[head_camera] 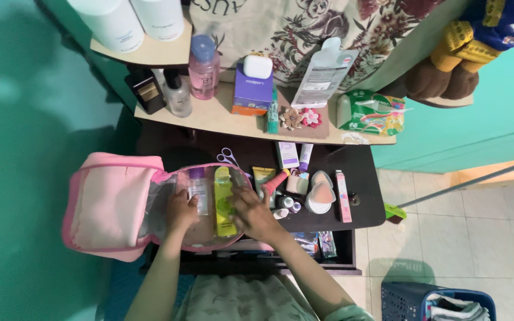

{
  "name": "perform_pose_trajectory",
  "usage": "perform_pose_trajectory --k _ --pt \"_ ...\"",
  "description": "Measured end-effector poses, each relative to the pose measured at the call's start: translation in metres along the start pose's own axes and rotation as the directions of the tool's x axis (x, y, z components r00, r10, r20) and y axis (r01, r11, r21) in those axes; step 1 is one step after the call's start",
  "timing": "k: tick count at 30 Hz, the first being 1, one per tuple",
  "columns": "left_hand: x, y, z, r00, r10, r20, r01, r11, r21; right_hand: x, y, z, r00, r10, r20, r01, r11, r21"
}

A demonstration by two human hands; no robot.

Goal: The person picks up various makeup products and toiletries from a bed and a shelf and places them into a pink makeup bag.

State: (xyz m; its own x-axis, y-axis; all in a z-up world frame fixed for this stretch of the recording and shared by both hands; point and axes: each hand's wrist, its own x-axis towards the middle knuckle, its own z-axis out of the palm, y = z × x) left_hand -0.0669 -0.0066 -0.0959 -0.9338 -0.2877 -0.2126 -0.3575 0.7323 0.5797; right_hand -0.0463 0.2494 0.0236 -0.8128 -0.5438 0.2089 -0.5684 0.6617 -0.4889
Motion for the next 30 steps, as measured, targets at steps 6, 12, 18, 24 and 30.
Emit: perform_pose_trajectory --k 6,12,18,24,30 --pt "-0.024 0.05 -0.026 0.995 0.0 -0.098 0.003 0.999 0.036 0.002 0.067 -0.008 0.947 0.179 -0.267 -0.152 0.981 0.117" --pt "-0.072 0.104 -0.046 0.902 0.355 -0.247 -0.382 0.921 -0.07 0.003 0.095 -0.021 0.925 0.374 0.07 -0.362 0.922 -0.135" --pt "-0.094 0.127 -0.025 0.905 0.416 0.093 -0.397 0.901 -0.174 0.03 0.07 -0.014 0.854 0.425 0.301 -0.215 0.814 -0.539" --pt "-0.104 0.122 0.003 0.77 0.585 0.253 -0.548 0.81 -0.208 0.039 0.085 0.021 0.816 0.482 0.318 -0.214 0.764 -0.609" --pt "-0.106 0.132 -0.007 0.745 0.629 0.224 -0.55 0.768 -0.328 0.034 0.137 0.075 0.852 0.47 0.23 -0.223 0.723 -0.654"
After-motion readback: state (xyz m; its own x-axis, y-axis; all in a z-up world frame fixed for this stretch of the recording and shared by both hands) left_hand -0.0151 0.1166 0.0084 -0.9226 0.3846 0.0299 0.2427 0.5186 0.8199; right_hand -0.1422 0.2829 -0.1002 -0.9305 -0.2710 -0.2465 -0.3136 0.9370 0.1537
